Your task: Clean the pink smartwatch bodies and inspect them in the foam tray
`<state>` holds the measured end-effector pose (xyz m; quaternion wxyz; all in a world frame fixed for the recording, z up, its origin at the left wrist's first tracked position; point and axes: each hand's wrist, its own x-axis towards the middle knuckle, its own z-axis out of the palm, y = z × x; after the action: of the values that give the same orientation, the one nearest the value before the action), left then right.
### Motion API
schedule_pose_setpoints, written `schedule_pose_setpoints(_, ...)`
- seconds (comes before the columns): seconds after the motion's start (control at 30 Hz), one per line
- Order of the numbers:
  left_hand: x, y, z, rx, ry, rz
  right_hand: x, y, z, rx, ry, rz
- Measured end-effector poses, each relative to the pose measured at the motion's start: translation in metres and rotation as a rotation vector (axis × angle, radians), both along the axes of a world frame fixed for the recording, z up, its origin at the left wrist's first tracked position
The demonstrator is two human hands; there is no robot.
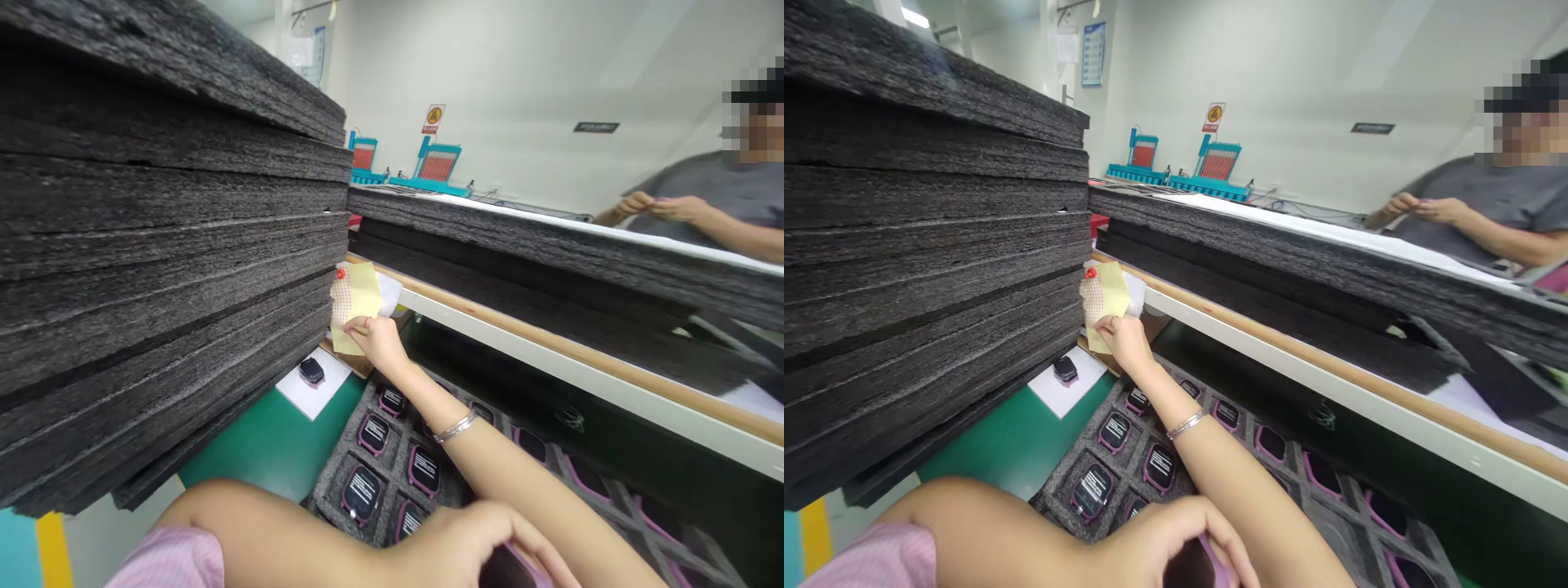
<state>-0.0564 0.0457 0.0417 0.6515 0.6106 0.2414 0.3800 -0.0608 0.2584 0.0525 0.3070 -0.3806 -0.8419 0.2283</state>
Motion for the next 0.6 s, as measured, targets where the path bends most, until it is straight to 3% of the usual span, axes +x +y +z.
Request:
schedule_pose_setpoints(0.17, -0.002, 0.001, 0.019, -0.123, -0.140, 0.113, 0.046, -0.030, 0.030, -0.065, 0.156, -0.042)
schedule_pose_setpoints(0.33, -0.001, 0.007, 0.031, -0.169, -0.095, 0.101, 0.118, -0.102, 0.057, -0.221, 0.393, -0.108)
schedule_pose_setpoints(0.47, 0.002, 0.008, 0.030, -0.132, -0.077, 0.109, 0.157, -0.162, 0.063, -0.336, 0.534, -0.086)
schedule_pose_setpoints(0.6, 0.005, 0.008, 0.030, -0.107, -0.156, 0.074, 0.172, -0.190, 0.057, -0.532, 0.593, -0.035)
